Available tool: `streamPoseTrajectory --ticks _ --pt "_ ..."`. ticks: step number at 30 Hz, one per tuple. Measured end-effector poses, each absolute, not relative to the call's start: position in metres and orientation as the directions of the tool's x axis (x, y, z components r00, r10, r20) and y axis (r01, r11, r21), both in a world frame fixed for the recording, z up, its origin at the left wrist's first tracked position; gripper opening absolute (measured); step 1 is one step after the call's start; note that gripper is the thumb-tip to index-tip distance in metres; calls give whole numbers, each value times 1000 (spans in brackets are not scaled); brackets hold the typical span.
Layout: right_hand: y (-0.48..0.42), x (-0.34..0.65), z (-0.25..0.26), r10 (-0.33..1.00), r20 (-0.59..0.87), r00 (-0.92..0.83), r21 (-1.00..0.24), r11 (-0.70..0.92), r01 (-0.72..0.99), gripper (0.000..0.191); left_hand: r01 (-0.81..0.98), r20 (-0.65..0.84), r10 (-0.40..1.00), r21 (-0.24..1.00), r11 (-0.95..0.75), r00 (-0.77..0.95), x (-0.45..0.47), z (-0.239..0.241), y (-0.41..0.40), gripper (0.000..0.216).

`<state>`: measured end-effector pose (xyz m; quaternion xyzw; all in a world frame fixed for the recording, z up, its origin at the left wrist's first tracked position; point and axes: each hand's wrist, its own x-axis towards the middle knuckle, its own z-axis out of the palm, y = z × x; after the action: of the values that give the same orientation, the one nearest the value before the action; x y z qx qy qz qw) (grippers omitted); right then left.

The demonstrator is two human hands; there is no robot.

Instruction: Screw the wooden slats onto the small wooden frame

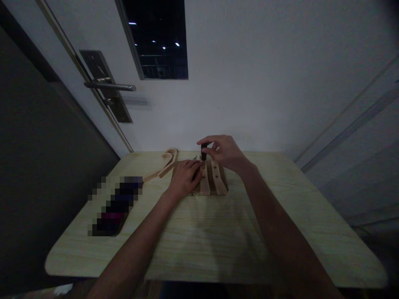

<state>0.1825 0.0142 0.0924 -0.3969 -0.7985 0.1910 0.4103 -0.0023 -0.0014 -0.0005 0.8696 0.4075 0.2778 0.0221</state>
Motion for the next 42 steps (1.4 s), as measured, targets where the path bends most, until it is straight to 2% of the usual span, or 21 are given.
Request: streamPoseTrajectory --ticks 5,10,14,18,24,28,33,35,39,42 --pt "13 179 93 761 557 -333 -552 639 535 13 699 475 724 272 -661 500 -1 -1 -2 33" --pt "14 177 92 729 584 -357 -504 671 544 21 705 463 727 262 -659 507 -1 1 -1 33" --pt "16 179 92 698 599 -392 -505 710 491 14 706 452 728 258 -659 515 -2 1 -1 34" --pt "16 181 92 668 613 -423 -507 743 437 21 698 448 728 270 -664 519 -2 1 -1 34" --pt "10 179 95 763 514 -393 -593 646 480 23 702 464 728 270 -659 504 -2 0 -1 33" --pt "8 178 97 764 537 -358 -560 640 525 14 705 457 730 266 -657 508 -2 1 -1 33" --pt "11 177 95 717 594 -366 -523 689 502 41 708 458 725 250 -661 515 -1 2 -2 32" --pt "11 175 94 713 604 -358 -526 693 493 44 706 461 720 244 -665 519 -1 3 -2 32" --pt "8 174 97 730 569 -378 -576 682 451 29 711 461 731 260 -653 503 -1 3 -3 33" --pt "6 176 100 710 565 -420 -552 704 447 12 700 450 733 278 -657 509 -1 4 -4 35"
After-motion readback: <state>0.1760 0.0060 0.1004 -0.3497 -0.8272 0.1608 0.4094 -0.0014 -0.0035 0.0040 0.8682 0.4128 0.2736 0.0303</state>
